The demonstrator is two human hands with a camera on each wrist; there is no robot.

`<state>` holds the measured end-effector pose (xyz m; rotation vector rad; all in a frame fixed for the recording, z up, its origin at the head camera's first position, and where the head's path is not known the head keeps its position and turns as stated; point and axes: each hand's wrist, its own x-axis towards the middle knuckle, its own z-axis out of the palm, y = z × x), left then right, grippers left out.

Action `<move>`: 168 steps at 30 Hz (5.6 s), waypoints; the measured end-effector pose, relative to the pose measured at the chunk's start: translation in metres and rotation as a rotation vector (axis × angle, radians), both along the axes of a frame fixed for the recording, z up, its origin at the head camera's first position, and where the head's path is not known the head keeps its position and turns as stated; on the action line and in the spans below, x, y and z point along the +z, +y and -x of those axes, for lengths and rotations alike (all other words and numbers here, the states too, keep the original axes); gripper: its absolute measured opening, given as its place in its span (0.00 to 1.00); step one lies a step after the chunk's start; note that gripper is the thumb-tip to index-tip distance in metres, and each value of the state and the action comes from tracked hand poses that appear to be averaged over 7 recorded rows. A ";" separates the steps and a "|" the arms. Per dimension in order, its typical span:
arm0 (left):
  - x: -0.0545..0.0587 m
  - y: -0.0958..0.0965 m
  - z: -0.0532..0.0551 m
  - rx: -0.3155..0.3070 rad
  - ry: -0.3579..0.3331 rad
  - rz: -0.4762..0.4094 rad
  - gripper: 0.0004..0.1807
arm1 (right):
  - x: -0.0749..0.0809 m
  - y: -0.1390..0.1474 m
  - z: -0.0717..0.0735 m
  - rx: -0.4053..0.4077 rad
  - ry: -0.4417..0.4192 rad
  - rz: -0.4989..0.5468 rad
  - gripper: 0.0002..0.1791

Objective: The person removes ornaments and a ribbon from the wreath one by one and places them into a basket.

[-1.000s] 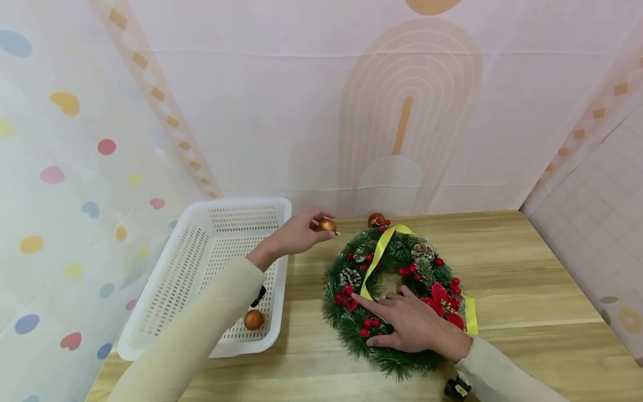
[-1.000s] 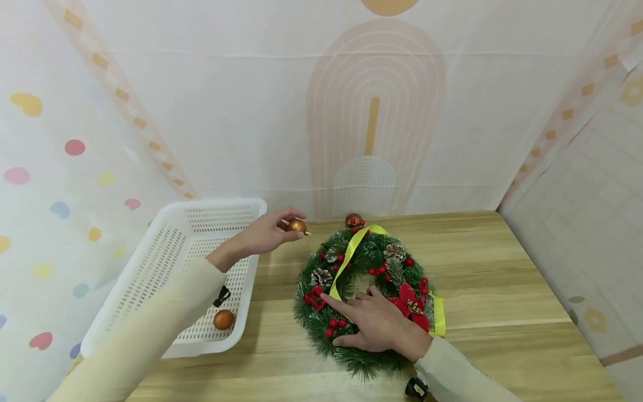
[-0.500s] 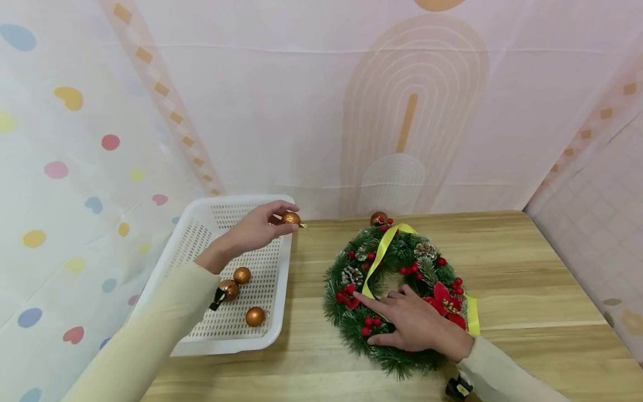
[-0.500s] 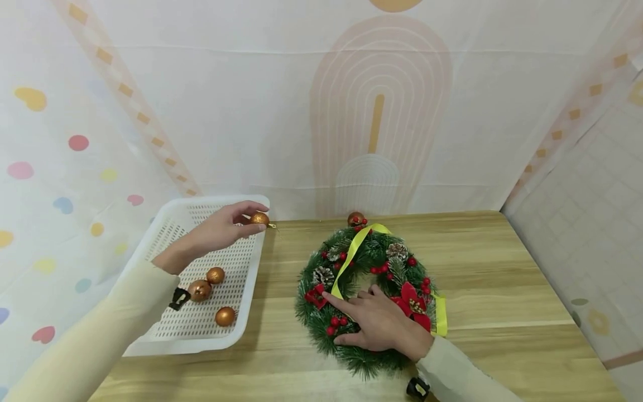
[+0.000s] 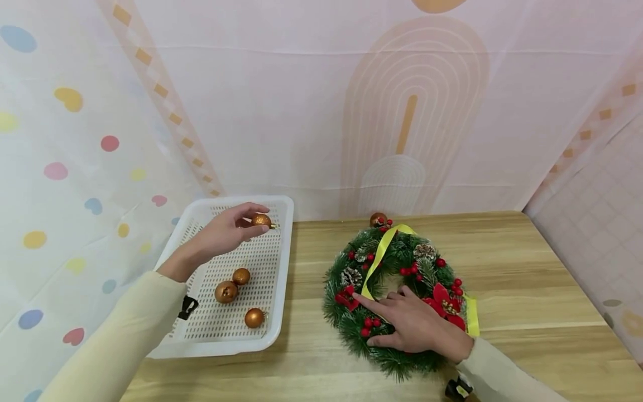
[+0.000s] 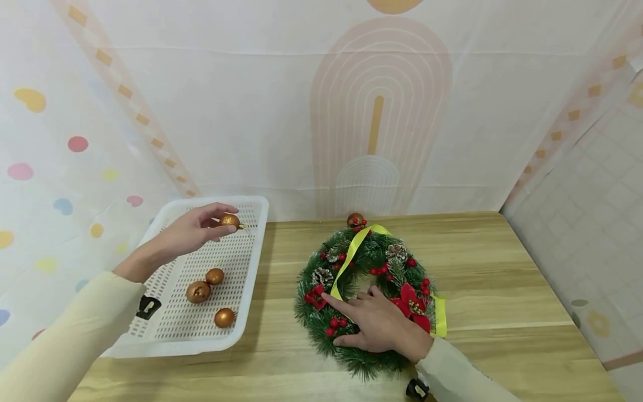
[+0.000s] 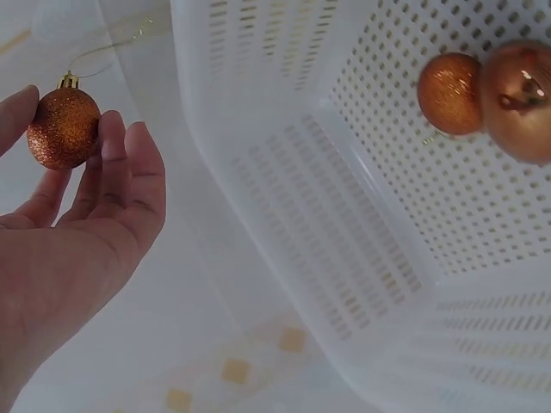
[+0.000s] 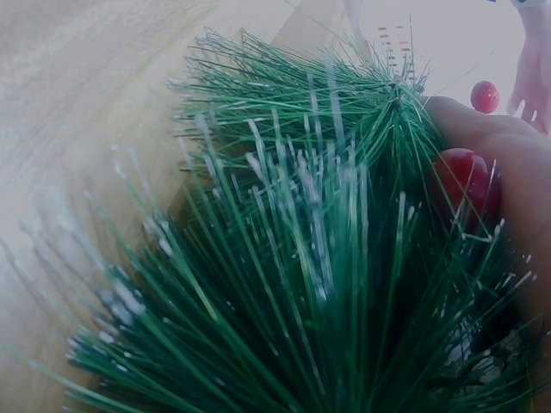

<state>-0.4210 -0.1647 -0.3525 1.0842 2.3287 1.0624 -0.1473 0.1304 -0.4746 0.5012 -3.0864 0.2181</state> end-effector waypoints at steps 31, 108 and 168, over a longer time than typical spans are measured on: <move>-0.022 -0.047 0.011 0.088 -0.043 0.047 0.28 | 0.001 0.000 -0.001 -0.018 -0.021 0.007 0.47; -0.082 0.077 -0.005 0.113 -0.023 0.150 0.36 | -0.001 0.003 0.001 0.048 0.061 -0.039 0.48; -0.081 0.090 0.006 0.058 -0.012 0.120 0.36 | 0.005 -0.061 0.055 -0.728 -0.050 0.206 0.62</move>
